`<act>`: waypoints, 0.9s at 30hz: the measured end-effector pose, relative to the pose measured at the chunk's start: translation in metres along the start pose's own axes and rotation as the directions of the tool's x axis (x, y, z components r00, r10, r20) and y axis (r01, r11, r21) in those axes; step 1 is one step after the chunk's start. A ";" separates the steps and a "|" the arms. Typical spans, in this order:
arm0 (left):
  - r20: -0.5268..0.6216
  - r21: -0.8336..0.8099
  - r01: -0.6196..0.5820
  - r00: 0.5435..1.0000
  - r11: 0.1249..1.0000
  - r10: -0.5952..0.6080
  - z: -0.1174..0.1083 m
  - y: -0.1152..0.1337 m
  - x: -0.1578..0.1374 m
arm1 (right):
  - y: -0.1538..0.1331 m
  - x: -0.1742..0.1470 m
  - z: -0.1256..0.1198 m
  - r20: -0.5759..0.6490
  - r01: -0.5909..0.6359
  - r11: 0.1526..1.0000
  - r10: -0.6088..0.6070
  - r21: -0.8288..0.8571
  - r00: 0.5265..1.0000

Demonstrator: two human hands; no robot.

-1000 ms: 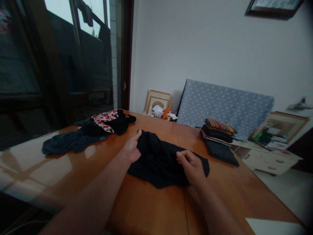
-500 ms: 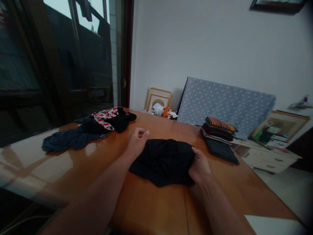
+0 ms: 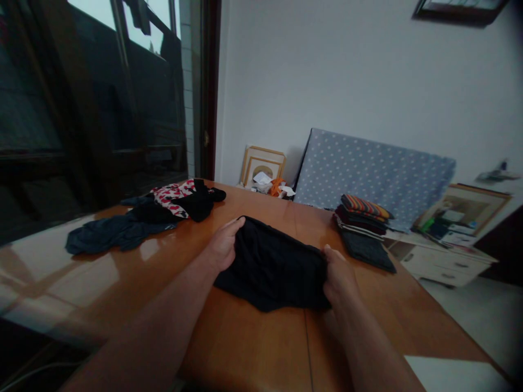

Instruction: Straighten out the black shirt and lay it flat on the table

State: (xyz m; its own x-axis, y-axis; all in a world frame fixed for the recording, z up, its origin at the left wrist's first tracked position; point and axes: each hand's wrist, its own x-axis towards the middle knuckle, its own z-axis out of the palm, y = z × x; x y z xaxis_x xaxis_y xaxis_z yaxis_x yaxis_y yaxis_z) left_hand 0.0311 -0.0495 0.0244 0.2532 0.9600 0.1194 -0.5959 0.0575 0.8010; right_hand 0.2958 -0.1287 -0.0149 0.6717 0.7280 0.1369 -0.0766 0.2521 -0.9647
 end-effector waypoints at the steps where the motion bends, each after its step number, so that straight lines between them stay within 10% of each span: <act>1: -0.016 -0.054 0.037 0.999 0.998 -0.038 0.001 0.002 0.000 | -0.001 -0.003 0.000 -0.042 0.079 0.993 -0.083 -0.090 0.996; 5: 0.039 -0.141 0.142 0.990 0.980 -0.138 0.009 0.007 -0.008 | -0.019 -0.032 0.012 0.114 0.342 0.866 -0.323 -0.366 0.939; 12: 0.304 -0.086 0.297 0.917 0.951 -0.259 0.014 0.002 -0.018 | -0.021 -0.059 0.032 0.629 0.558 0.776 -0.284 -0.292 0.724; 17: 0.097 0.010 0.148 0.984 0.989 -0.148 0.006 -0.003 -0.006 | -0.021 -0.041 0.021 0.412 0.050 0.996 -0.017 -0.068 0.911; 21: -0.146 0.419 -0.085 0.976 0.904 0.160 0.003 -0.002 -0.003 | -0.024 -0.028 0.017 0.304 -0.233 0.939 0.151 0.252 0.941; 27: 0.405 0.754 -0.476 0.880 0.453 0.249 0.013 -0.004 -0.019 | -0.024 -0.030 0.018 0.377 -0.294 0.920 0.184 0.261 0.908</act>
State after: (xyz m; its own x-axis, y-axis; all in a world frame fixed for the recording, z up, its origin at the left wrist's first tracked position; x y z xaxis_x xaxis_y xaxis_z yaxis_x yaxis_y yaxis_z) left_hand 0.0388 -0.0719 0.0265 0.3831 0.7477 0.5424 0.1848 -0.6373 0.7481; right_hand 0.2639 -0.1450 0.0086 0.3184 0.9474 0.0316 -0.4602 0.1836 -0.8686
